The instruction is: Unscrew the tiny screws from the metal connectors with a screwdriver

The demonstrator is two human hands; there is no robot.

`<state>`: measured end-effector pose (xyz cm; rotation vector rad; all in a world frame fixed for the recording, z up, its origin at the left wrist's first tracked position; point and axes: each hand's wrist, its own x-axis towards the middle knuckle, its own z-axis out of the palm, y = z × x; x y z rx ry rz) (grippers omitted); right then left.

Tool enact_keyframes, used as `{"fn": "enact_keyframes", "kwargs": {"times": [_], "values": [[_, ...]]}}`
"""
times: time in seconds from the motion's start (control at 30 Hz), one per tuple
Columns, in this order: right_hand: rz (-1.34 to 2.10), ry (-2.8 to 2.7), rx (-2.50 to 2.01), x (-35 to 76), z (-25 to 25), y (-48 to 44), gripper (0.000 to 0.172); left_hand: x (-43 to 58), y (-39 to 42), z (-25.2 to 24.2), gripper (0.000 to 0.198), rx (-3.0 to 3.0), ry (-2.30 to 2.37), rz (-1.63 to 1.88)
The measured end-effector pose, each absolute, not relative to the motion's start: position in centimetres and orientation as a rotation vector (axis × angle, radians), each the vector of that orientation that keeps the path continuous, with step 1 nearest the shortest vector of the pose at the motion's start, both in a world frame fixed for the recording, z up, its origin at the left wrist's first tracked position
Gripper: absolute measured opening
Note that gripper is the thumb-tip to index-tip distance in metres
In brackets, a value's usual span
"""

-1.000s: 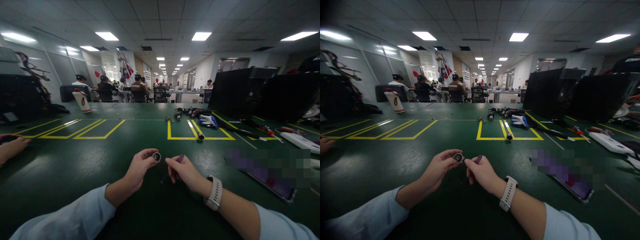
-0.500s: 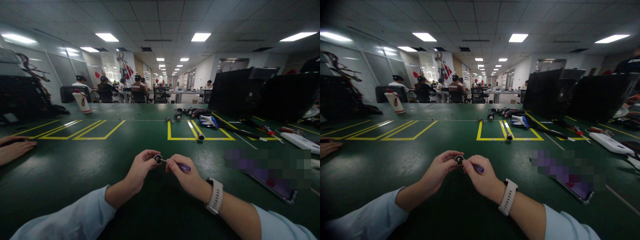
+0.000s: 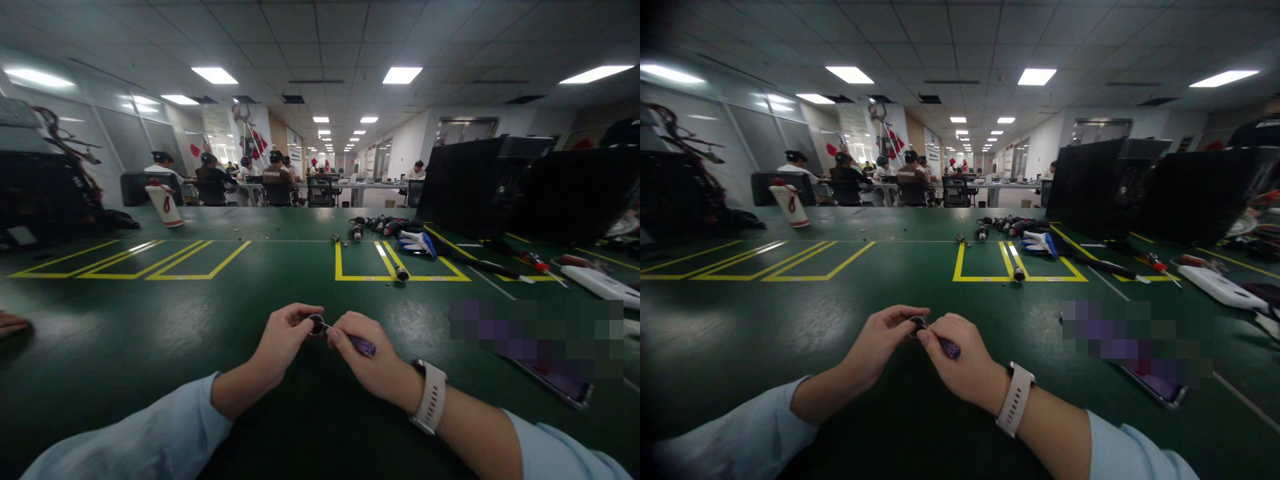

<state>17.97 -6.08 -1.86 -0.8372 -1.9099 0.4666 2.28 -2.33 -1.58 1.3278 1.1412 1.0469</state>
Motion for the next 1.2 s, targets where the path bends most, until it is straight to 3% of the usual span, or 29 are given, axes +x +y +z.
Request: {"fn": "enact_keyframes", "kwargs": {"times": [0.67, 0.9, 1.03, 1.2], "values": [[0.369, -1.922, -0.827, 18.0, -1.9, -6.4, 0.021, 2.0, -1.3, -2.1, 0.023, 1.365, 1.055, 1.128], [0.759, -1.545, -0.983, 18.1, -3.0, -4.1, 0.024, 1.1, 4.2, -5.1, 0.052, 1.531, 1.043, 1.308], [0.945, -1.267, -0.957, 17.9, -4.2, -1.2, 0.028, 0.7, 7.5, -6.0, 0.038, 2.045, 1.300, 1.309], [0.948, -1.016, -0.927, 17.6, -5.0, 2.1, 0.021, 1.3, 9.9, -5.4, 0.034, 2.240, 1.433, 1.282]]}}
